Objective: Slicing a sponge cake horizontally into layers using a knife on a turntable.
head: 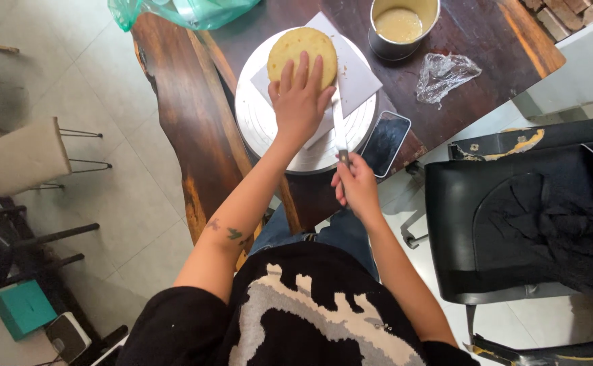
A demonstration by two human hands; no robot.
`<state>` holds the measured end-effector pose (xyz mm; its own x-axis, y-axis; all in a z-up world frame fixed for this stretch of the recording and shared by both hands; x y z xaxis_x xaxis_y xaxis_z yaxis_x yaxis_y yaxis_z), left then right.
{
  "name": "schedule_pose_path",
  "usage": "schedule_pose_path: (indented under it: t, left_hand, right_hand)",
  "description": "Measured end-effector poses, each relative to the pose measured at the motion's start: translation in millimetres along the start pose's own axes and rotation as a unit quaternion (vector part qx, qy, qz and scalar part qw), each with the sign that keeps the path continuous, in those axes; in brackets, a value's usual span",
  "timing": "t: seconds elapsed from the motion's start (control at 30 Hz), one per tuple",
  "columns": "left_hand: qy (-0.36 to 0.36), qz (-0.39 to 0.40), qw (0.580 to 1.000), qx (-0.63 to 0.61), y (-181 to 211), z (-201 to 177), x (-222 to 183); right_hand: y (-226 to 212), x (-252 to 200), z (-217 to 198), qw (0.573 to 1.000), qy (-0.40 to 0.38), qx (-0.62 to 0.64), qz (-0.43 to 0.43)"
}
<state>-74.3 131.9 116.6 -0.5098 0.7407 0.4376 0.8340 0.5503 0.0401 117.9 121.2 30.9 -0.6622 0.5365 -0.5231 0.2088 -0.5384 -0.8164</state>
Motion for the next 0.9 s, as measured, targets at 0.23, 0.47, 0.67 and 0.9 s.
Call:
schedule_pose_path:
  t: [0.23, 0.47, 0.67, 0.9]
  left_hand:
    - [-0.130, 0.059, 0.983, -0.114, -33, -9, -6]
    - [-0.203, 0.175, 0.961, -0.072, -43, 7, -11]
    - [-0.170, 0.144, 0.974, -0.033, -38, 11, -17]
    - [-0.054, 0.036, 0.997, 0.048, -33, 11, -18]
  right_hand:
    - [-34, 21, 6, 0.998, -0.016, -0.054, -0.012]
    - [-17, -20, 5, 0.997, -0.027, -0.077, 0.008]
    - [-17, 15, 16, 0.997, -0.035, -0.068, -0.018]
    - [-10, 3, 12, 0.989, -0.042, -0.141, -0.026]
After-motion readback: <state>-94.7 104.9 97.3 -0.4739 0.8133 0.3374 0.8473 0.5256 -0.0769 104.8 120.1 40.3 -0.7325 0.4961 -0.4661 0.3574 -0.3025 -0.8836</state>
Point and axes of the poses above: each hand's wrist, its own x-axis towards the middle knuckle, its own z-axis out of the palm, y = z × x, the point moved 9 cm from there along x, towards the middle knuckle
